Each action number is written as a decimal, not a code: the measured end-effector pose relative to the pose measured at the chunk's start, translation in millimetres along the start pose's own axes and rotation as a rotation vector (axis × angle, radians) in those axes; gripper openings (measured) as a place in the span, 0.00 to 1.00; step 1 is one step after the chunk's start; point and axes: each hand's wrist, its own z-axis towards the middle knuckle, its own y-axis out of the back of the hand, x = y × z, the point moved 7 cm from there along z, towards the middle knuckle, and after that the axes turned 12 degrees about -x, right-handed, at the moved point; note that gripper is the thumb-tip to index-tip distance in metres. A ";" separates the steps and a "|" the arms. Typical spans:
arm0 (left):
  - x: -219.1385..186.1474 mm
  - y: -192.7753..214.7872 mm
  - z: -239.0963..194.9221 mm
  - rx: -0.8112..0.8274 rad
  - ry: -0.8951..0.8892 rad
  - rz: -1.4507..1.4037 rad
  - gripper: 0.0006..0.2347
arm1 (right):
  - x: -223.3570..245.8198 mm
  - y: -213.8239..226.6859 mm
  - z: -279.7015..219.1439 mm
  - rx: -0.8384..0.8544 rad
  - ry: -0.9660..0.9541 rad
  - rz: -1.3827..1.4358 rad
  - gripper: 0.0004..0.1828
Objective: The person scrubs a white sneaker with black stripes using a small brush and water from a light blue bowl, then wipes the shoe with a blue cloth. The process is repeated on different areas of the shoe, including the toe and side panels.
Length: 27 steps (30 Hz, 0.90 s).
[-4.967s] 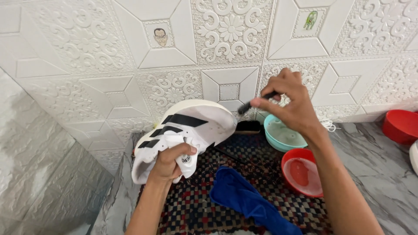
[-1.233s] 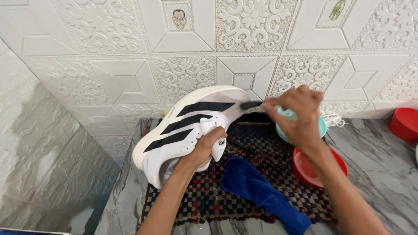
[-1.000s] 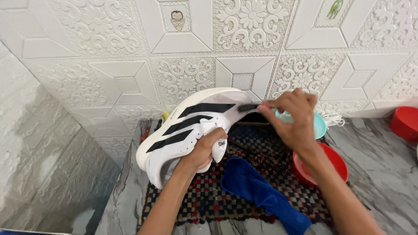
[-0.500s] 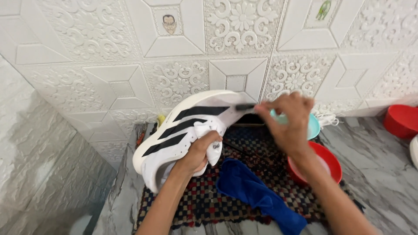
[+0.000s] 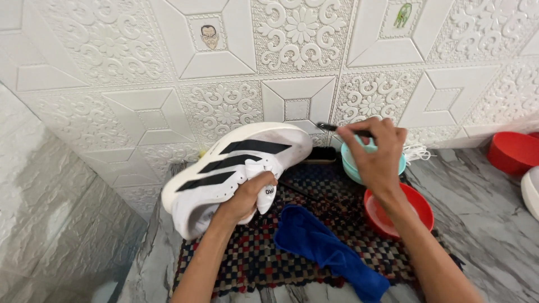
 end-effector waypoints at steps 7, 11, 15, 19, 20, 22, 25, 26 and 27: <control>11.3 -5.5 2.9 0.138 -0.101 0.143 0.18 | -8.7 -2.5 -3.3 0.094 -0.032 0.075 0.11; 2.5 -5.0 3.3 0.159 -0.100 0.098 0.13 | -17.7 3.5 -2.0 0.118 -0.060 0.104 0.12; -5.3 -1.9 -6.1 0.157 -0.065 0.151 0.14 | -3.9 6.3 -0.3 0.138 -0.051 0.090 0.12; -13.4 -3.5 -17.6 0.109 -0.003 0.093 0.11 | -2.8 4.7 -1.2 0.168 -0.081 0.153 0.12; -15.3 -3.6 -16.7 0.107 -0.002 0.096 0.11 | -3.1 3.0 1.1 0.166 -0.084 0.155 0.12; -16.2 -4.2 -17.0 0.119 0.004 0.139 0.14 | -6.1 -0.7 1.9 0.185 -0.131 0.146 0.10; -1.9 9.3 1.8 0.209 -0.033 0.124 0.11 | -13.5 14.0 3.7 0.155 -0.222 0.113 0.11; -2.6 6.2 -0.6 0.210 -0.036 0.122 0.11 | -6.7 14.6 5.8 0.155 -0.218 0.112 0.11; -3.7 1.2 -3.3 0.240 -0.053 0.122 0.14 | 2.5 13.7 7.6 0.172 -0.193 0.184 0.11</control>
